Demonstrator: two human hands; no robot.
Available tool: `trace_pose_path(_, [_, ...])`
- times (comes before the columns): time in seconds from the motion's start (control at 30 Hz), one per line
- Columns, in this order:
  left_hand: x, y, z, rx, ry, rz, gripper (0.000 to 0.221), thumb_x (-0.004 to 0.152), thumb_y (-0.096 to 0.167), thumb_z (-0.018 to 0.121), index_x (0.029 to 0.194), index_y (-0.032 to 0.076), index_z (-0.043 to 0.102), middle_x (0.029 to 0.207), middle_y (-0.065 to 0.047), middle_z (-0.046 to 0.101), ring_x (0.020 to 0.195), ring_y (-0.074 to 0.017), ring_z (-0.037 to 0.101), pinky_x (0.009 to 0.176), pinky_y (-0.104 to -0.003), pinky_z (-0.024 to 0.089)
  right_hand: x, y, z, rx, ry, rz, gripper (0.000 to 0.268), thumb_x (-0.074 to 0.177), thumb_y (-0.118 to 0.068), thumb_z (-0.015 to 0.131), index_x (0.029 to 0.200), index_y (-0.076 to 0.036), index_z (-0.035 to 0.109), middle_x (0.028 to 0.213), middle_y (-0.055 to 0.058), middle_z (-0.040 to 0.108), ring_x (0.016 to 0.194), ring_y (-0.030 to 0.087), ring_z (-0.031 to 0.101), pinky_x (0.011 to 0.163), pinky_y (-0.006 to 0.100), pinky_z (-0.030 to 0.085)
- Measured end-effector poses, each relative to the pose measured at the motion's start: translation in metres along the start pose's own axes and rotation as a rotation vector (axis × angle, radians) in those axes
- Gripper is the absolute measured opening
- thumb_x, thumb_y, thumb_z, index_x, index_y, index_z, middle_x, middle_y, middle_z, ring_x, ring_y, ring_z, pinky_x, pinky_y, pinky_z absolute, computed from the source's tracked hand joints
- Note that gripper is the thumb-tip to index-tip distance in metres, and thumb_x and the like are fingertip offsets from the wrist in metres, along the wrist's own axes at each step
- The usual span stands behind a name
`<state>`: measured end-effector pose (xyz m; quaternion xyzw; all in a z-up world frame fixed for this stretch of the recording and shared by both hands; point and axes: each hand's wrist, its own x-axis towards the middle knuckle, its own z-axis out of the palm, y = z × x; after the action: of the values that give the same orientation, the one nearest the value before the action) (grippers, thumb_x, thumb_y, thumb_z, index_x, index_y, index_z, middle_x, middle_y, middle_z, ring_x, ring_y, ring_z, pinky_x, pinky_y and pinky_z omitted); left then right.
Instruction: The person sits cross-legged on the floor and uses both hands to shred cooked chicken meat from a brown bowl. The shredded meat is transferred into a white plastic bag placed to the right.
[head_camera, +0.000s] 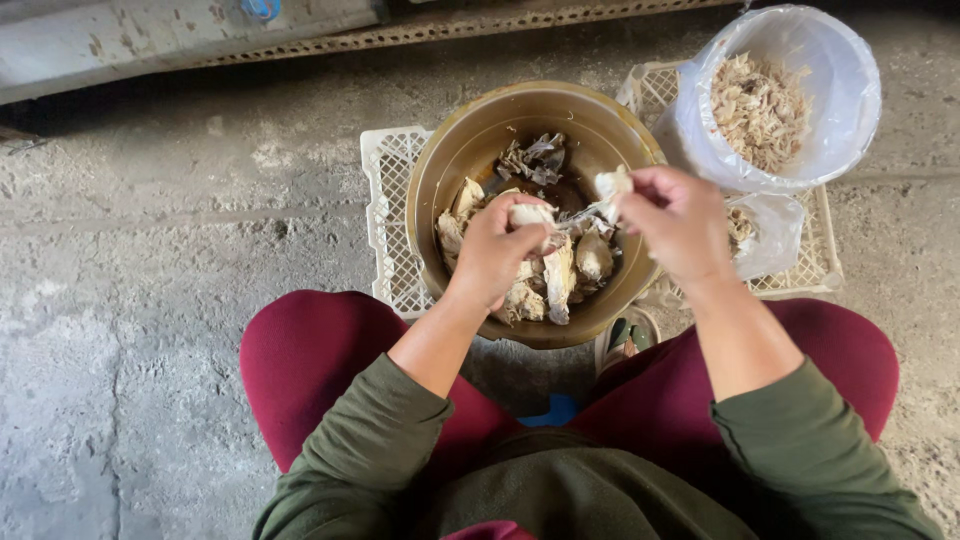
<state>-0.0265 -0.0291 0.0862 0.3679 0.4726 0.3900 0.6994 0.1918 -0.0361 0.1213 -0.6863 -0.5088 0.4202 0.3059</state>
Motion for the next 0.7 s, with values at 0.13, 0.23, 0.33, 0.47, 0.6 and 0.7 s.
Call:
trace_pose_path(0.13, [-0.003,0.009,-0.004,-0.117,-0.06,-0.049,0.029,0.085,0.002,0.073,0.113,0.004,0.063,0.096,-0.007,0.066,0.084,-0.0127,0.068,0.075,-0.028,0.061,0.0,0.005,-0.009,0.48,-0.199,0.028,0.013,0.092,-0.007,0.072,0.103,0.001,0.072,0.09,0.006,0.074,0.08,0.014,0.07,0.075,0.027,0.06])
trace_pose_path(0.23, [-0.007,0.003,0.003,-0.061,-0.122,-0.013,0.026,0.086,0.002,0.076,0.11,0.001,0.067,0.096,-0.008,0.069,0.081,-0.0119,0.067,0.074,-0.027,0.06,-0.011,0.008,0.005,0.317,-0.219,0.049,0.016,0.09,-0.007,0.071,0.105,-0.001,0.073,0.093,0.005,0.075,0.08,0.01,0.071,0.075,0.023,0.06])
trace_pose_path(0.33, [-0.006,-0.007,0.006,-0.211,-0.188,0.037,0.02,0.089,0.003,0.074,0.106,-0.001,0.065,0.095,-0.011,0.073,0.081,-0.0123,0.07,0.073,-0.027,0.06,-0.021,0.008,0.013,0.122,-0.163,-0.035,0.016,0.09,-0.006,0.073,0.106,-0.002,0.074,0.092,0.007,0.075,0.076,0.009,0.065,0.069,0.022,0.054])
trace_pose_path(0.47, [-0.002,-0.014,0.006,-0.113,-0.185,0.071,0.019,0.09,0.003,0.075,0.106,-0.001,0.065,0.09,-0.011,0.073,0.078,-0.0124,0.069,0.07,-0.025,0.056,-0.02,0.005,0.016,0.127,-0.143,-0.089,0.014,0.091,-0.004,0.075,0.104,-0.001,0.073,0.086,0.009,0.072,0.071,0.009,0.062,0.064,0.024,0.051])
trace_pose_path(0.6, [0.005,-0.01,0.004,-0.075,-0.029,-0.067,0.02,0.089,0.006,0.076,0.103,0.002,0.062,0.088,-0.004,0.072,0.074,-0.0115,0.065,0.064,-0.027,0.057,-0.005,0.004,0.003,0.131,-0.001,-0.047,0.009,0.093,-0.005,0.071,0.101,-0.002,0.071,0.089,0.006,0.074,0.072,0.01,0.068,0.065,0.026,0.056])
trace_pose_path(0.7, [0.005,0.0,-0.005,-0.168,-0.007,-0.005,0.019,0.09,0.006,0.074,0.105,0.004,0.061,0.085,-0.006,0.072,0.076,-0.0115,0.066,0.063,-0.026,0.055,-0.002,-0.001,-0.009,0.396,-0.052,-0.072,0.008,0.094,-0.004,0.071,0.102,-0.001,0.071,0.092,0.006,0.075,0.077,0.011,0.071,0.069,0.025,0.058])
